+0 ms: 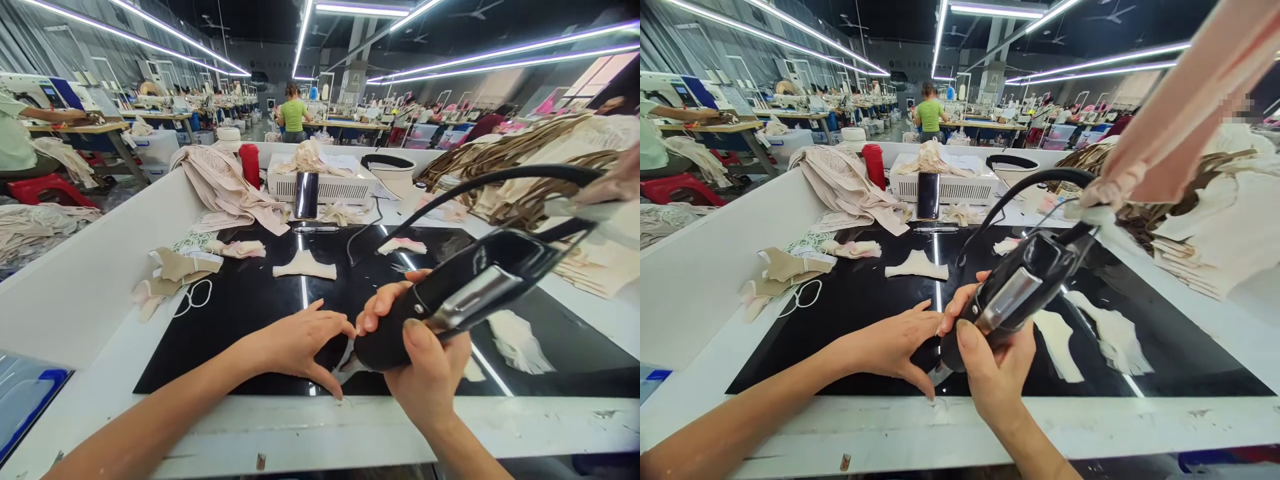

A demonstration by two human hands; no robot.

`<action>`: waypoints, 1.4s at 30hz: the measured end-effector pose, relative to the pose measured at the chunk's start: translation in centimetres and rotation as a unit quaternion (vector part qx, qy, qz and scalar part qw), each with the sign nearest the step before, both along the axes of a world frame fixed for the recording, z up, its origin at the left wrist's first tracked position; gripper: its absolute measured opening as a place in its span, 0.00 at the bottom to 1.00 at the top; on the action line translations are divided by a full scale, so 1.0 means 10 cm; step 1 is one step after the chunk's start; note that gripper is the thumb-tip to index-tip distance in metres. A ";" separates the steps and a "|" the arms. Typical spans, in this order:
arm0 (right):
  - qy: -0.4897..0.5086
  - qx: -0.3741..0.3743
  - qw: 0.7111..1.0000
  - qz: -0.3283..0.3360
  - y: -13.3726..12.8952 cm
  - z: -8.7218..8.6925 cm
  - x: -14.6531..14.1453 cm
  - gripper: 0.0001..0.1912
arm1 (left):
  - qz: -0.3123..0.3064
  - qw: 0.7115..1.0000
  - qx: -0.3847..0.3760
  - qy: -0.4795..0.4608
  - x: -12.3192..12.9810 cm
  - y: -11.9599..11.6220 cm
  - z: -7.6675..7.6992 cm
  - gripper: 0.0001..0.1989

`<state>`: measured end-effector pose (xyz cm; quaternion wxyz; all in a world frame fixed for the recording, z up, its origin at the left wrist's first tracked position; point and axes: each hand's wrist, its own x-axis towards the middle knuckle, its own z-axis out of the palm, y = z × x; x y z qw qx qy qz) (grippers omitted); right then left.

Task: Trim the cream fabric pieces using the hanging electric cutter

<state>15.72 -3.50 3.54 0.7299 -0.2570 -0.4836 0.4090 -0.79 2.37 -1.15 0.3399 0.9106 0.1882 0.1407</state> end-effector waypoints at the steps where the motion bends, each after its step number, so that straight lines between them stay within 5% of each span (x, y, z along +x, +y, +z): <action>1: 0.000 -0.003 1.000 0.000 0.00 0.02 0.02 0.18 | 0.002 1.000 0.007 -0.002 0.00 0.00 0.00 0.39; 14: -0.145 0.010 0.985 -0.090 0.14 0.29 0.52 0.20 | 0.031 0.990 0.134 0.014 -0.15 0.03 0.11 0.03; 22: -0.098 0.008 0.991 -0.092 0.18 0.16 0.49 0.19 | 0.155 0.956 0.245 0.042 -0.18 0.09 0.10 0.21; 27: -0.066 0.028 0.992 -0.105 0.22 0.09 0.42 0.18 | 0.171 0.974 0.145 -0.015 0.05 -0.10 0.09 0.14; 35: -0.041 0.030 0.992 -0.114 0.32 0.03 0.32 0.19 | 0.158 0.983 0.075 0.048 0.25 -0.26 0.00 0.35; 42: -0.040 0.025 0.994 -0.102 0.32 -0.01 0.29 0.19 | 0.147 0.985 0.062 0.073 0.20 -0.24 0.04 0.38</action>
